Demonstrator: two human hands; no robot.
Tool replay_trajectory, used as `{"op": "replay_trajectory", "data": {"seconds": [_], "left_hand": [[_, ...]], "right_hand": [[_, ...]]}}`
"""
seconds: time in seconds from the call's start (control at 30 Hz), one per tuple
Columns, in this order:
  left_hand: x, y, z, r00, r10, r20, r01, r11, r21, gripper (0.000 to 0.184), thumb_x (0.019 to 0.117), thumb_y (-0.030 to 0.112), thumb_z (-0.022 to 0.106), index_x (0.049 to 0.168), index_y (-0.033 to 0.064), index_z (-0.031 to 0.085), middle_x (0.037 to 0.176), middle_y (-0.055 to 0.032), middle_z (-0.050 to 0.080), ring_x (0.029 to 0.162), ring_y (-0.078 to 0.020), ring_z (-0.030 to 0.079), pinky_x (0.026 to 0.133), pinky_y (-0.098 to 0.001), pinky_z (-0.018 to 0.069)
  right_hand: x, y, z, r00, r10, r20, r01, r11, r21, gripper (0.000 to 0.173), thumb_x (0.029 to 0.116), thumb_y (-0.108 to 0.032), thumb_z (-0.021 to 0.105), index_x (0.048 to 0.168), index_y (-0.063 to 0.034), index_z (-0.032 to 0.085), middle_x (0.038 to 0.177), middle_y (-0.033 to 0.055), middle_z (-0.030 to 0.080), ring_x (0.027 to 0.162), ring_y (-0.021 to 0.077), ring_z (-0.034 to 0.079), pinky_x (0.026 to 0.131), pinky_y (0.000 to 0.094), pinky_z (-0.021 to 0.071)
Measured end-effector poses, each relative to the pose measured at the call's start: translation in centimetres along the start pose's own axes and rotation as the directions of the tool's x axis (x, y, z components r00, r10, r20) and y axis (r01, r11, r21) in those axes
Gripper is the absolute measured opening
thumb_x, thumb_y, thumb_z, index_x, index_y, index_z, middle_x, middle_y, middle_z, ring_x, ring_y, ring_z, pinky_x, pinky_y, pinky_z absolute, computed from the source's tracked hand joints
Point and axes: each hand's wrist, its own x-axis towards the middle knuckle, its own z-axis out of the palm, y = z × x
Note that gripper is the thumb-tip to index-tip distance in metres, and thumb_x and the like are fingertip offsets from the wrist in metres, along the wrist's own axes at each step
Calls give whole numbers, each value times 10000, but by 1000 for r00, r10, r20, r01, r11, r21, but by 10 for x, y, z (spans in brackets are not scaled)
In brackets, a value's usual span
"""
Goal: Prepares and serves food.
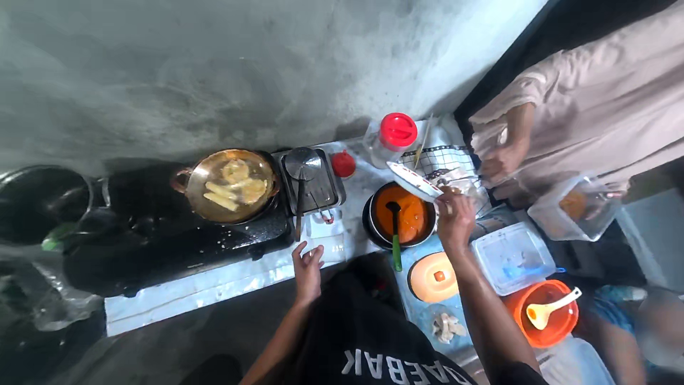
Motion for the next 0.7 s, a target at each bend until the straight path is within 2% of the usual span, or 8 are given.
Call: {"op": "replay_trajectory", "data": {"seconds": [0.13, 0.3, 0.4, 0.57, 0.6, 0.63, 0.7], "left_hand": [[2, 5, -11, 999, 30, 41, -30, 1000, -10, 665, 971, 184, 698, 1512, 43, 338, 1243, -189, 643, 1109, -253, 664, 905, -442, 574], [11, 15, -36, 993, 115, 29, -114, 993, -22, 630, 970, 203, 706, 1487, 52, 378, 1172, -140, 678, 1061, -222, 678, 908, -432, 574], [12, 10, -55, 989, 146, 0, -146, 989, -14, 646, 963, 194, 707, 1487, 30, 366, 1162, -147, 675, 1039, -214, 682, 890, -423, 583], [2, -7, -79, 996, 94, -7, -94, 993, 69, 691, 956, 200, 724, 1503, 12, 345, 1161, -158, 682, 1001, -197, 699, 847, -392, 604], [-2, -7, -82, 996, 84, 4, -84, 992, 93, 691, 956, 199, 720, 1504, 6, 347, 1154, -160, 685, 978, -193, 703, 831, -383, 607], [-5, -8, -85, 997, 79, 18, -80, 991, 110, 692, 955, 200, 719, 1505, 2, 351, 1143, -161, 687, 961, -193, 706, 821, -379, 609], [-10, -10, -91, 994, 101, 51, -107, 985, 133, 684, 952, 199, 716, 1496, -4, 356, 1111, -139, 698, 942, -182, 708, 818, -366, 613]], "right_hand": [[20, -7, -22, 999, 25, -29, -24, 998, 61, 164, 996, -195, 668, 1091, -76, 730, 1106, 118, 716, 1090, 306, 661, 993, 512, 514], [27, -24, -21, 996, -51, -75, 49, 999, -21, 179, 994, -218, 671, 1080, -73, 730, 1086, 129, 721, 1089, 317, 671, 991, 505, 526], [15, -43, 8, 985, -173, -14, 172, 983, -66, 180, 991, -206, 655, 1064, -62, 735, 1079, 137, 736, 1055, 335, 695, 962, 542, 539], [-2, -88, 79, 926, -354, 127, 364, 929, -63, 179, 1002, -189, 620, 1052, -79, 753, 1067, 129, 750, 1021, 321, 720, 890, 520, 574], [-3, -97, 92, 911, -377, 164, 390, 920, -50, 185, 1009, -188, 609, 1065, -90, 756, 1075, 121, 751, 1033, 309, 720, 910, 510, 572], [-3, -105, 104, 894, -408, 183, 420, 907, -33, 179, 1012, -178, 608, 1071, -94, 755, 1076, 118, 749, 1040, 302, 719, 923, 504, 568], [-4, -114, 131, 864, -479, 152, 488, 872, -28, 152, 999, -158, 620, 1030, -88, 751, 1023, 113, 745, 977, 291, 722, 861, 481, 578]]}}
